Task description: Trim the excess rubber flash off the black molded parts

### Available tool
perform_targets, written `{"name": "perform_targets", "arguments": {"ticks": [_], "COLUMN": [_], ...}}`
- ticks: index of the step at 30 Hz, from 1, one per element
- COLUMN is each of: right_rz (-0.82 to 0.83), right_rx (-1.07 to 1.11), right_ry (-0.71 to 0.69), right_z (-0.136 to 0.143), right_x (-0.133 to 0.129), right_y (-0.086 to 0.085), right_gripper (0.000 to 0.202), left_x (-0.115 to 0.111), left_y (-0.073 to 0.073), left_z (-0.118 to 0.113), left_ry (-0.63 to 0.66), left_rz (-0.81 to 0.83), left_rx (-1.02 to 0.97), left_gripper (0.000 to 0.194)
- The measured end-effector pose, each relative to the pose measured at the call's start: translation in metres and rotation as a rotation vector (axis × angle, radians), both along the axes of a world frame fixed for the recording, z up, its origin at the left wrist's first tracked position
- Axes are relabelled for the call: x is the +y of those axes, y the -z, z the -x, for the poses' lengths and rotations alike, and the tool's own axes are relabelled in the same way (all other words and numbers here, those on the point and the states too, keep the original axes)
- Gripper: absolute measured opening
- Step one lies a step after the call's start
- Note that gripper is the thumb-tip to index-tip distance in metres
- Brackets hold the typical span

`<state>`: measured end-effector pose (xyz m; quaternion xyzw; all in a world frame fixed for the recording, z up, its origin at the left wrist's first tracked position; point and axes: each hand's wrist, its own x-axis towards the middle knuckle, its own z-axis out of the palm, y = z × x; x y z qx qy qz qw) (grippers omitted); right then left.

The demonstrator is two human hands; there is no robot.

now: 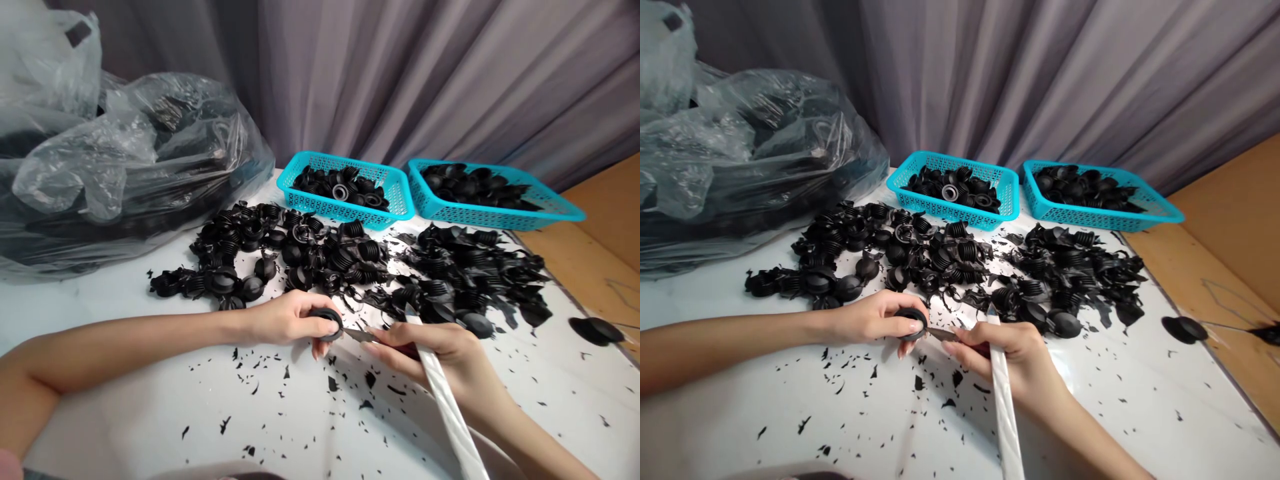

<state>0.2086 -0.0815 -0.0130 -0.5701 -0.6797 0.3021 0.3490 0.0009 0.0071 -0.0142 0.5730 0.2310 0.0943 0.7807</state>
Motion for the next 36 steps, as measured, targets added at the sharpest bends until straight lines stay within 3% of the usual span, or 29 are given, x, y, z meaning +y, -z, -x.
{"name": "perform_targets", "arguments": {"ticks": [7,21,36], "right_rz": [0.078,0.09,0.023], "right_rx": [0.153,0.096,-0.017], "right_ry": [0.142,0.044,0.031], "right_z": [-0.0084,-0.0008,-0.0064], "right_x": [0.0025,0.005,0.0026], "right_y": [0.002,-0.0074,-0.0006], "right_gripper": [0.027,0.027,0.031], "left_x": [0.0012,0.0008,0.0005], "left_y": [-0.0017,-0.0021,-0.0043], "left_z": [-0.0029,-0.0022,-0.0023], "left_ry": [-0.01,0.0,0.001], "left_rz": [0.044,0.056,0.03], "left_rx": [-0.015,0.004,-0.016], "left_gripper": [0.011,0.011,0.006]}}
